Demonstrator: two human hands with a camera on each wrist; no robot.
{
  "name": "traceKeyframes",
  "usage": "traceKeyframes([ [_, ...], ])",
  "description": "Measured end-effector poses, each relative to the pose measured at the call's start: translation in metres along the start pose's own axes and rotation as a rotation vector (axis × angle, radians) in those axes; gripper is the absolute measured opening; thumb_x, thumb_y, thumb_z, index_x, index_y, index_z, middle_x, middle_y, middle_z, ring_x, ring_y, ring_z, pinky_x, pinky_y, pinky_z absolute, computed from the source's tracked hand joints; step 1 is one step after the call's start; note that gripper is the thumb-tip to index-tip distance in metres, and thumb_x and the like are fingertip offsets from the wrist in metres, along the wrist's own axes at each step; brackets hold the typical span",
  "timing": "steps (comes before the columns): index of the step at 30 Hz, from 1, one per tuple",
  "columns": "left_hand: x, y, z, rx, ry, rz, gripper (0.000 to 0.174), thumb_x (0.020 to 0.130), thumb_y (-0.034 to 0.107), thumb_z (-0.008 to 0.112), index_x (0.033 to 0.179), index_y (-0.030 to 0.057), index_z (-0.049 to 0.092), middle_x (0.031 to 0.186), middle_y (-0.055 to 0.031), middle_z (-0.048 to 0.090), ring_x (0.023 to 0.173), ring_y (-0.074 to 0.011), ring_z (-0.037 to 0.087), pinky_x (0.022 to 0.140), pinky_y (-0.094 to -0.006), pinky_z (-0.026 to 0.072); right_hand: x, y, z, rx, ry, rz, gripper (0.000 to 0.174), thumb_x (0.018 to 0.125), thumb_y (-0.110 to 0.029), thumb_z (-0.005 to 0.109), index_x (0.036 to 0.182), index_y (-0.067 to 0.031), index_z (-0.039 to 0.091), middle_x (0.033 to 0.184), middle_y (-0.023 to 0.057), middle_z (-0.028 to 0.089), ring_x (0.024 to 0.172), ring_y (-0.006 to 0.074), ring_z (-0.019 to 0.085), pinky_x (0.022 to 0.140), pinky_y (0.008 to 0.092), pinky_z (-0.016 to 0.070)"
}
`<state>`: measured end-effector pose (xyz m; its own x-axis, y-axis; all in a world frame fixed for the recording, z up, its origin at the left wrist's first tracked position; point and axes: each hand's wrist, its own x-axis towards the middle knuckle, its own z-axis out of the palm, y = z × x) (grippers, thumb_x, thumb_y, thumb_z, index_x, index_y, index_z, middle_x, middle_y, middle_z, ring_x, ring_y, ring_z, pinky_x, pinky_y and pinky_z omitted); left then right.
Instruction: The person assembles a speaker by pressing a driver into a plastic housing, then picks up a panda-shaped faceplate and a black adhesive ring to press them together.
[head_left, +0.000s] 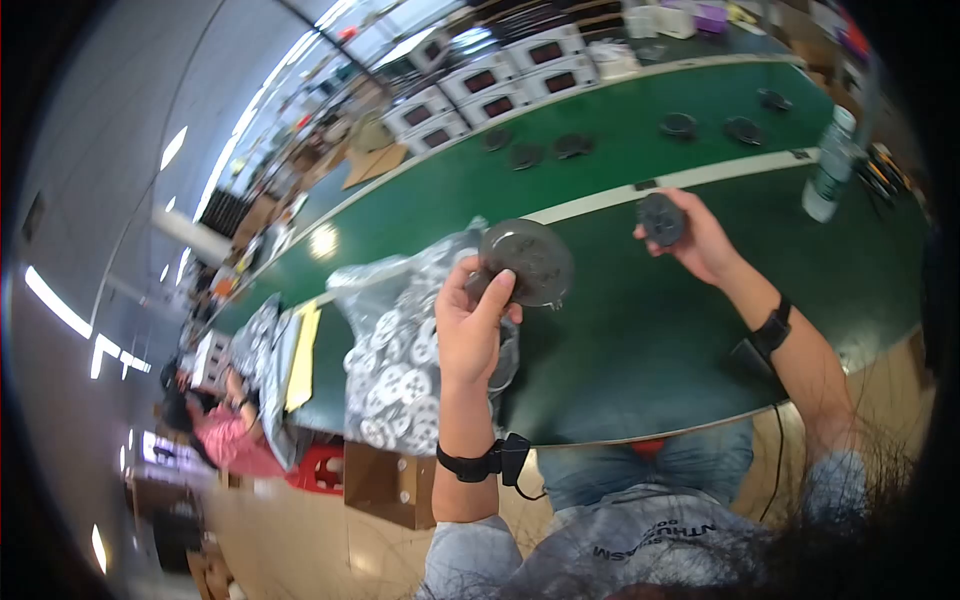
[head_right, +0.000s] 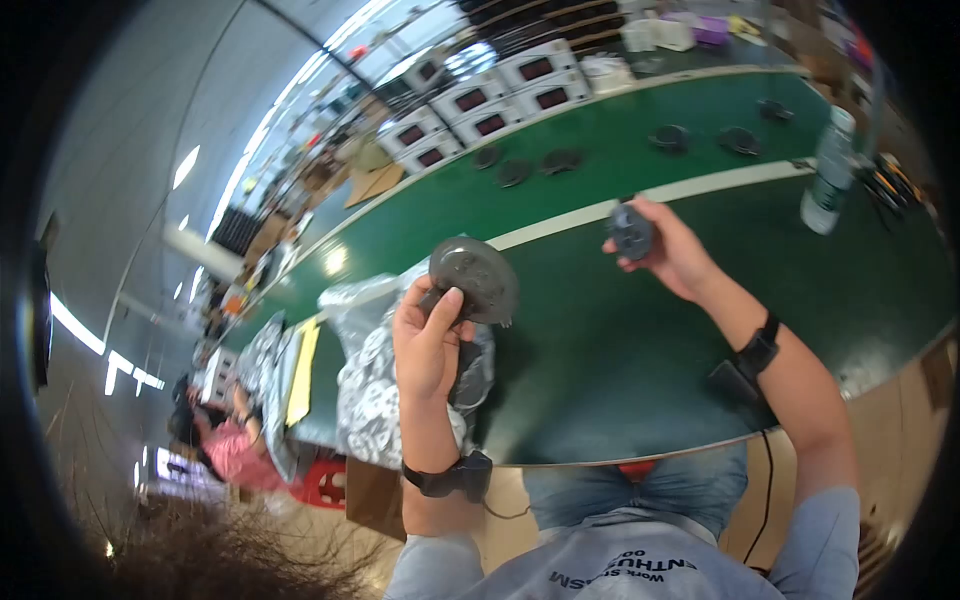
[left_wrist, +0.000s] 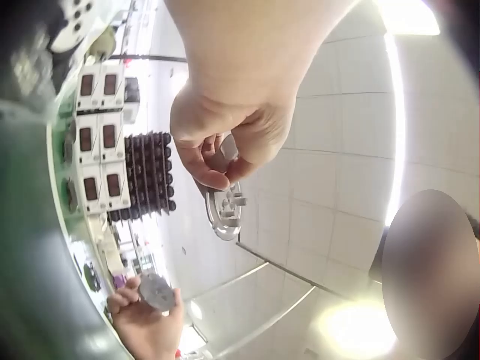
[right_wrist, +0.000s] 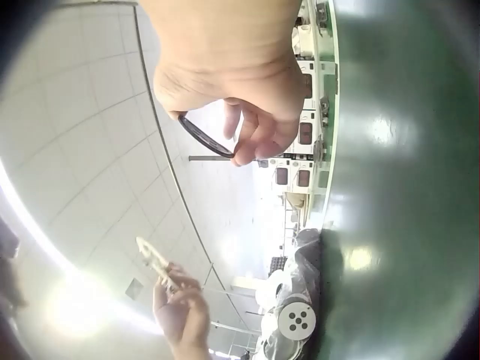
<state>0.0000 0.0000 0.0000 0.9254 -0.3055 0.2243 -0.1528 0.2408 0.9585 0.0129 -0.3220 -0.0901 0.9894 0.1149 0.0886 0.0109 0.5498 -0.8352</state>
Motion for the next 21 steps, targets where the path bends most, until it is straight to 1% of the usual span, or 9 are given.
traceKeyframes([
  [2, 0.014, -0.011, 0.014, -0.080, -0.064, -0.073, 0.032, 0.097, 0.006, 0.060, 0.128, 0.0021, 0.053, 0.106, -0.0074, 0.066, 0.086, -0.0138, 0.063, 0.061, -0.0276, 0.0493, -0.012, 0.000, 0.030, 0.069, -0.012, -0.030, 0.044, 0.102, -0.048, 0.042, 0.111, -0.0071, 0.057, 0.095, 0.0146, 0.069, 0.073, 0.0200, 0.063, 0.069, 0.0342, 0.0531],
  [3, 0.027, -0.036, 0.051, -0.113, -0.088, -0.082, 0.032, 0.097, 0.006, 0.060, 0.128, 0.0021, 0.053, 0.107, -0.0074, 0.066, 0.086, -0.0140, 0.063, 0.061, -0.0274, 0.0491, -0.023, -0.014, 0.003, 0.078, -0.016, -0.032, 0.044, 0.103, -0.047, 0.041, 0.110, -0.0061, 0.057, 0.095, 0.0161, 0.069, 0.073, 0.0209, 0.063, 0.070, 0.0352, 0.0535],
  [5, 0.036, -0.054, 0.068, -0.167, -0.109, -0.137, 0.032, 0.097, 0.006, 0.060, 0.128, 0.0021, 0.053, 0.107, -0.0075, 0.065, 0.087, -0.0143, 0.063, 0.061, -0.0269, 0.0488, -0.032, -0.012, -0.003, 0.142, -0.038, -0.047, 0.045, 0.103, -0.046, 0.040, 0.110, -0.0053, 0.057, 0.095, 0.0178, 0.068, 0.072, 0.0219, 0.063, 0.070, 0.0363, 0.0539],
  [6, 0.036, -0.065, 0.076, -0.212, -0.116, -0.175, 0.033, 0.096, 0.005, 0.059, 0.128, 0.0018, 0.053, 0.107, -0.0078, 0.065, 0.089, -0.0154, 0.063, 0.065, -0.0277, 0.0495, -0.039, -0.013, -0.009, 0.142, -0.029, -0.044, 0.045, 0.104, -0.046, 0.039, 0.111, -0.0049, 0.056, 0.096, 0.0193, 0.068, 0.073, 0.0228, 0.064, 0.070, 0.0375, 0.0545],
  [9, 0.049, -0.084, 0.081, -0.294, -0.155, -0.186, 0.032, 0.097, 0.004, 0.057, 0.129, -0.0002, 0.052, 0.109, -0.0083, 0.064, 0.093, -0.0160, 0.062, 0.070, -0.0297, 0.0503, -0.038, -0.011, -0.016, 0.094, -0.001, -0.038, 0.050, 0.104, -0.048, 0.035, 0.116, -0.0045, 0.056, 0.098, 0.0200, 0.067, 0.078, 0.0262, 0.066, 0.070, 0.0375, 0.0544],
  [12, 0.056, -0.096, 0.077, -0.325, -0.203, -0.195, 0.029, 0.095, 0.000, 0.055, 0.124, -0.0006, 0.054, 0.111, -0.0089, 0.063, 0.097, -0.0176, 0.062, 0.077, -0.0322, 0.0523, -0.039, -0.006, -0.012, 0.122, 0.027, -0.022, 0.050, 0.104, -0.048, 0.034, 0.117, -0.0038, 0.054, 0.100, 0.0196, 0.067, 0.084, 0.0281, 0.068, 0.070, 0.0390, 0.0551],
  [15, 0.058, -0.121, 0.069, -0.282, -0.168, -0.158, 0.027, 0.092, -0.005, 0.055, 0.117, 0.0022, 0.060, 0.121, -0.0102, 0.060, 0.104, -0.0211, 0.062, 0.085, -0.0355, 0.0522, -0.040, -0.003, -0.011, 0.177, 0.050, -0.030, 0.046, 0.105, -0.045, 0.036, 0.116, -0.0038, 0.055, 0.104, 0.0200, 0.067, 0.088, 0.0298, 0.069, 0.073, 0.0407, 0.0565],
  [19, 0.056, -0.145, 0.067, -0.047, -0.140, 0.088, 0.022, 0.085, -0.011, 0.057, 0.101, 0.0038, 0.060, 0.136, -0.0153, 0.051, 0.127, -0.0317, 0.054, 0.101, -0.0409, 0.0466, -0.041, 0.001, -0.010, 0.219, 0.089, -0.029, 0.045, 0.104, -0.044, 0.038, 0.118, -0.0046, 0.053, 0.108, 0.0183, 0.067, 0.098, 0.0297, 0.068, 0.079, 0.0446, 0.0566],
  [21, 0.051, -0.143, 0.075, 0.196, -0.139, 0.272, 0.023, 0.082, -0.014, 0.058, 0.096, 0.0040, 0.057, 0.143, -0.0175, 0.046, 0.136, -0.0366, 0.047, 0.107, -0.0430, 0.0422, -0.041, 0.002, -0.007, 0.254, 0.112, -0.053, 0.043, 0.104, -0.044, 0.040, 0.119, -0.0052, 0.053, 0.110, 0.0172, 0.066, 0.103, 0.0289, 0.066, 0.082, 0.0461, 0.0560],
])
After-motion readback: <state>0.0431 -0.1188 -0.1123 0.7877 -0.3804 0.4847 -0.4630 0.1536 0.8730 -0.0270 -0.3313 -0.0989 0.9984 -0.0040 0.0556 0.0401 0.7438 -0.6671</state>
